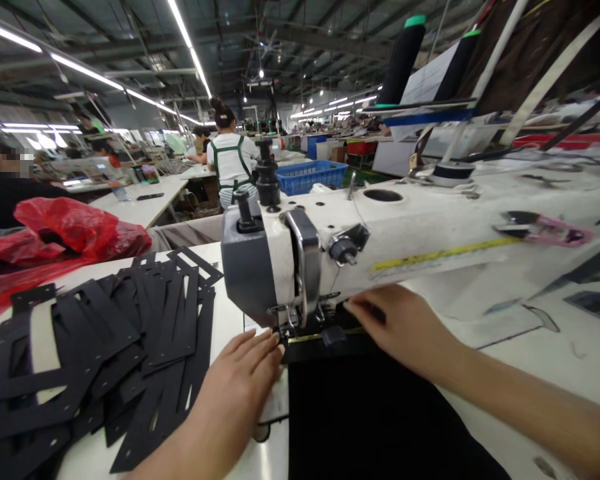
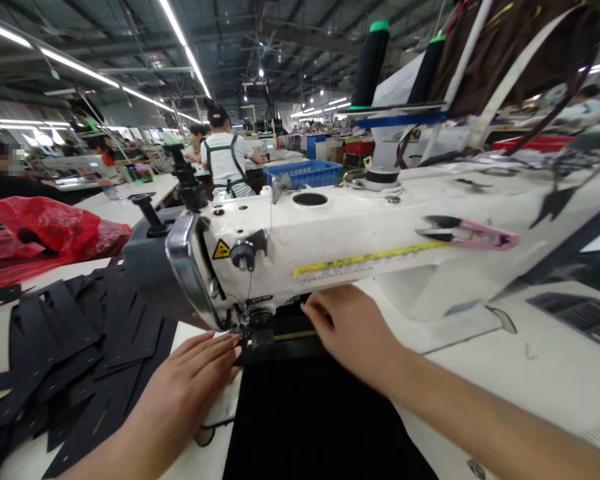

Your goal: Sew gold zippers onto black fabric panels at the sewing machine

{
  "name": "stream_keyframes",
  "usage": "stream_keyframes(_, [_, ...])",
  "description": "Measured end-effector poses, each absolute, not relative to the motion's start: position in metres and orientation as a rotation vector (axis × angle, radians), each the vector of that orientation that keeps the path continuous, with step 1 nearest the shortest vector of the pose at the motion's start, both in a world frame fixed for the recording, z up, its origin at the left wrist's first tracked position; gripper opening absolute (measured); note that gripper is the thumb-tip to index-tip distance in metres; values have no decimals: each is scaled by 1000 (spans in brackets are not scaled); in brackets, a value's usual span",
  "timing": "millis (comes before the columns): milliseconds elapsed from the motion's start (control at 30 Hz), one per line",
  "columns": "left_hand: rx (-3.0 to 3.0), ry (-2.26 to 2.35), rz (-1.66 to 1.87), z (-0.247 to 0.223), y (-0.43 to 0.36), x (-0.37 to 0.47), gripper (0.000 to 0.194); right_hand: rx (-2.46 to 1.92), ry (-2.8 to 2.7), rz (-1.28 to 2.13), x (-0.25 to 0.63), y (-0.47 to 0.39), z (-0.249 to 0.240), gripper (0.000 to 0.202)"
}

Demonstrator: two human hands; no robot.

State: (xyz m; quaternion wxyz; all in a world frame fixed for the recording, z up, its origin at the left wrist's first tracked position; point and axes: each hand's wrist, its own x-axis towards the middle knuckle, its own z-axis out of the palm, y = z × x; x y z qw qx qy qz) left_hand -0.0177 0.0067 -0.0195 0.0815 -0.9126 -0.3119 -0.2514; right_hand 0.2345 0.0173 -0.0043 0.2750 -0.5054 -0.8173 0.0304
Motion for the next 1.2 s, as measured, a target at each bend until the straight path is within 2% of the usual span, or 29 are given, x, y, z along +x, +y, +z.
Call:
stream_keyframes(133, [-2813,-964,-738,-16,14,-12,24,-1016,-2399,-11,206,-20,-18,19])
stream_keyframes(267, [-2768,-1412,-803,-8,15,-8,18,-1216,-2463,28,181,-18,-16,19])
stream_keyframes(333, [-2765,-1474,-807,-7,15,-9,17,-1311,-2486,128,174,-8,-13,18])
stream_keyframes(500, [-2819,-1234,-835,-13,14,-10,19,-1228,-2510,169,172,-3,-18,19])
stream_keyframes(733, [-2715,-1102,-633,-26,8,-6,12,-1078,-2479,-36,173,-8,-28,18])
stream_keyframes(833, [-2700,-1060,-596,-27,9,-5,15,-1016,-2516,-132,175,-12,-25,14])
stream_keyframes(1000, [-2685,-1045,-570,-25,9,-6,21,-1009,-2336,-346,177,-7,-23,20])
stream_keyframes(1200, [-2613,-989,-526,-24,7,-6,24,-1074,-2425,-55,173,7,-32,28])
